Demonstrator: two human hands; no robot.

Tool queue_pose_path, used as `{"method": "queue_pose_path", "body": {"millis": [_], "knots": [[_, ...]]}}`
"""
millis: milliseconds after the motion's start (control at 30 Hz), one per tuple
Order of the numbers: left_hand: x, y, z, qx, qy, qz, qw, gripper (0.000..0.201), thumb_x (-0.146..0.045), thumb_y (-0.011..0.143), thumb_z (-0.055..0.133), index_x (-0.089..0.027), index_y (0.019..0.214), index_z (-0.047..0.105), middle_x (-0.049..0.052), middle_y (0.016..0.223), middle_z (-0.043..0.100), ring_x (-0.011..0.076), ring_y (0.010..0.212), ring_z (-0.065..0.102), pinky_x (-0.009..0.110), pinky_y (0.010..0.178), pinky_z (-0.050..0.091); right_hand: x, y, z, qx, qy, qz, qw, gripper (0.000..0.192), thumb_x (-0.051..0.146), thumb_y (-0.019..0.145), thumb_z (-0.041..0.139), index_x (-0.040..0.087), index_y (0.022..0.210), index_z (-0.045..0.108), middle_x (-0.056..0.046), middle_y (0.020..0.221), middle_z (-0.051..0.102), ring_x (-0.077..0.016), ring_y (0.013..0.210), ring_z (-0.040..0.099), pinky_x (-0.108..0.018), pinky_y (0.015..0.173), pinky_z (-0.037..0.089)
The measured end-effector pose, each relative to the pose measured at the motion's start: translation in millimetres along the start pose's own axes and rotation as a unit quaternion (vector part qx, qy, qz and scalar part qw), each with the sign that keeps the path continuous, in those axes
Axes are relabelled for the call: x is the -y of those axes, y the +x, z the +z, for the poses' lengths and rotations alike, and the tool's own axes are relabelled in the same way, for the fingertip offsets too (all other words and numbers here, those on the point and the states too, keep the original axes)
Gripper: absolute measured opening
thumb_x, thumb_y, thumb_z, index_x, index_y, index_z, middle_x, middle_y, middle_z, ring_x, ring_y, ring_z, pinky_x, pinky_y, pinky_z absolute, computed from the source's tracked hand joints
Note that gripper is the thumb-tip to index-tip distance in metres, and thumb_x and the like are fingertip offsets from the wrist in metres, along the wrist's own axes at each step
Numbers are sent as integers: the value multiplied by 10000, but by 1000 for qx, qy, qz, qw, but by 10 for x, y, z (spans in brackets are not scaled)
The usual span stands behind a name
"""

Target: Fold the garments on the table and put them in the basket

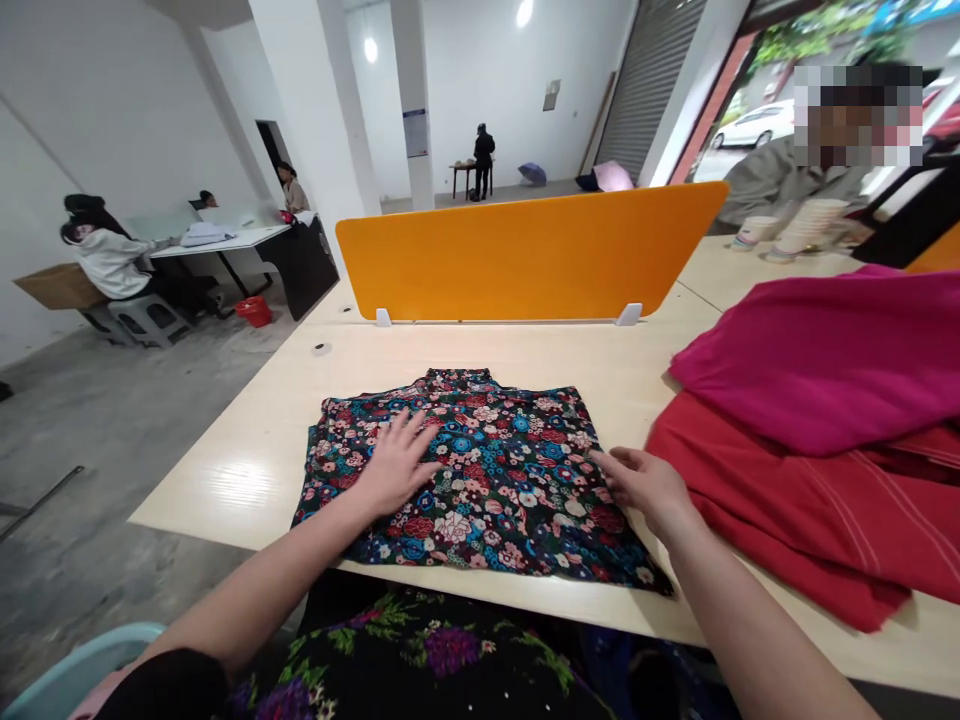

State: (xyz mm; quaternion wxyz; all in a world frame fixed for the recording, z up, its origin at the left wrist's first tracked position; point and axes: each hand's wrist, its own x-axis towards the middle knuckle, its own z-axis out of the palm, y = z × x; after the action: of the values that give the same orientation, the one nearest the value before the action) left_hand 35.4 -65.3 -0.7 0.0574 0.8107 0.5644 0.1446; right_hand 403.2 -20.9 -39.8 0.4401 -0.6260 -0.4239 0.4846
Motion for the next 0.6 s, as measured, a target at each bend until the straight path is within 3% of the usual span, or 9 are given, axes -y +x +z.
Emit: {"method": "queue_pose_path", "body": {"millis": [100, 200, 267, 333, 467, 533, 600], "knots": [[-302, 55, 225, 48, -39, 45, 997, 626, -593, 882, 401, -283, 1425, 379, 90, 1531, 280, 370, 1423, 122, 634, 1107, 99, 179, -170, 196, 76, 33, 65, 994, 297, 335, 596, 791, 186, 828, 683, -72, 739, 710, -178, 522, 633, -280, 468, 544], [-391, 37, 355, 43, -33, 63, 997, 593, -569, 899, 385, -286, 1420, 387, 90, 1514, 319, 365, 1417, 155, 630, 1109, 99, 314, -218, 372, 165, 83, 74, 980, 300, 273, 618, 767, 221, 895, 665, -62, 884, 737, -223, 745, 704, -327, 682, 599], [-405, -29, 354, 29, -27, 64, 997, 581, -547, 905, 395, -278, 1419, 381, 96, 1519, 307, 350, 1418, 163, 637, 1105, 102, 346, -193, 438, 186, 94, 78, 975, 349, 242, 614, 760, 243, 944, 645, -48, 941, 738, -234, 823, 707, -358, 782, 586], [-417, -137, 306, 25, -35, 77, 996, 584, -536, 902, 416, -266, 1418, 375, 104, 1529, 281, 333, 1423, 158, 641, 1104, 98, 381, -164, 483, 176, 92, 81, 977, 384, 227, 603, 744, 250, 969, 634, -43, 926, 741, -241, 812, 710, -369, 783, 586], [-389, -422, 161, 50, -138, 82, 986, 570, -505, 899, 451, -231, 1397, 406, 120, 1515, 308, 308, 1417, 198, 595, 1129, 114, 656, -224, 682, 176, 78, 19, 981, 395, 270, 620, 710, 252, 1005, 626, -38, 935, 738, -236, 807, 708, -343, 736, 587], [-322, -560, 81, 37, -234, 49, 970, 557, -472, 901, 463, -203, 1387, 427, 132, 1482, 367, 278, 1395, 271, 509, 1147, 187, 888, -340, 935, 196, 64, -39, 978, 399, 292, 629, 713, 243, 1015, 627, -39, 973, 728, -226, 825, 701, -315, 722, 581], [-232, -684, 8, 8, -342, -12, 940, 558, -478, 887, 487, -201, 1369, 455, 128, 1443, 429, 255, 1352, 360, 438, 1134, 267, 1105, -502, 1322, 223, 51, -89, 969, 403, 302, 633, 718, 233, 1020, 626, -39, 977, 719, -215, 812, 693, -298, 687, 577]]}}
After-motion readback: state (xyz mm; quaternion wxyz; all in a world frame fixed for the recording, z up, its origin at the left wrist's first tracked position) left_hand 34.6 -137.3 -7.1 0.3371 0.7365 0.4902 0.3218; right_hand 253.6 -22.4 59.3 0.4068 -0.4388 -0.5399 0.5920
